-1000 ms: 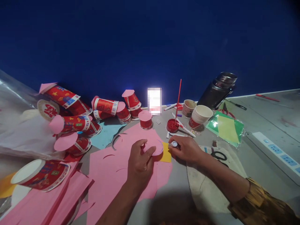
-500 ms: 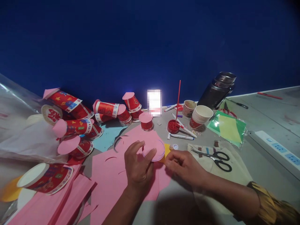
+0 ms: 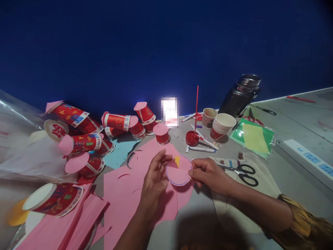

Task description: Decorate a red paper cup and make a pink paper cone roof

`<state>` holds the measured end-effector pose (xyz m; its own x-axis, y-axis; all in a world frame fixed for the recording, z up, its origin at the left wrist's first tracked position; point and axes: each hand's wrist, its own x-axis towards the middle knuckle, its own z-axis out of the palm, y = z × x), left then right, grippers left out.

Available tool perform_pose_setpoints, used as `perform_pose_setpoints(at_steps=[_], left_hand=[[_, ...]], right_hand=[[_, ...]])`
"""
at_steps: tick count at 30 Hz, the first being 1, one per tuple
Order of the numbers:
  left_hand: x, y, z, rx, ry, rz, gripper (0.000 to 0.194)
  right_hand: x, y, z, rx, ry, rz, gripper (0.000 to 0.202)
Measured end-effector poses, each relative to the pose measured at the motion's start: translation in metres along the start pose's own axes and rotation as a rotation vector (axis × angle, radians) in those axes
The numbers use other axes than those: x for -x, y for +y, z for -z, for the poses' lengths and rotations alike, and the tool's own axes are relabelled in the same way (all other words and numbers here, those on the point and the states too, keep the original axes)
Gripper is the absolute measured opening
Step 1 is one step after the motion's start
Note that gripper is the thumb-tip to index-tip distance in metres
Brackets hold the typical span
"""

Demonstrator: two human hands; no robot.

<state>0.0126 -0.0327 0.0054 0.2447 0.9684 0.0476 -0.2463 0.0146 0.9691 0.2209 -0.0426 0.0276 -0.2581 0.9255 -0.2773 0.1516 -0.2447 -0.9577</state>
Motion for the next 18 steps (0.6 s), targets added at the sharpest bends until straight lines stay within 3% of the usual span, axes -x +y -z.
perform_pose_setpoints(at_steps=[2,5,11,18], left_hand=[[-0.0041,0.0034,0.0004,0.049,0.095,0.09,0.049],[-0.0071,0.0045,0.0007,-0.089,0.214,0.162,0.023],[-0.0067,0.007,-0.0018,-0.203,0.223,0.178,0.019],[-0.0087,0.0112,-0.0055,-0.215,0.199,0.179,0.017]], right_hand=[[0.0009,-0.0011,0.001,0.039,-0.026,-0.013,0.028],[0.0017,-0.0004,-0.0011,0.079,-0.052,-0.022,0.025],[0.0034,0.0044,-0.0071,0.272,0.119,0.132,0.024],[0.0059,0.0057,-0.0072,0.416,0.16,0.259,0.02]])
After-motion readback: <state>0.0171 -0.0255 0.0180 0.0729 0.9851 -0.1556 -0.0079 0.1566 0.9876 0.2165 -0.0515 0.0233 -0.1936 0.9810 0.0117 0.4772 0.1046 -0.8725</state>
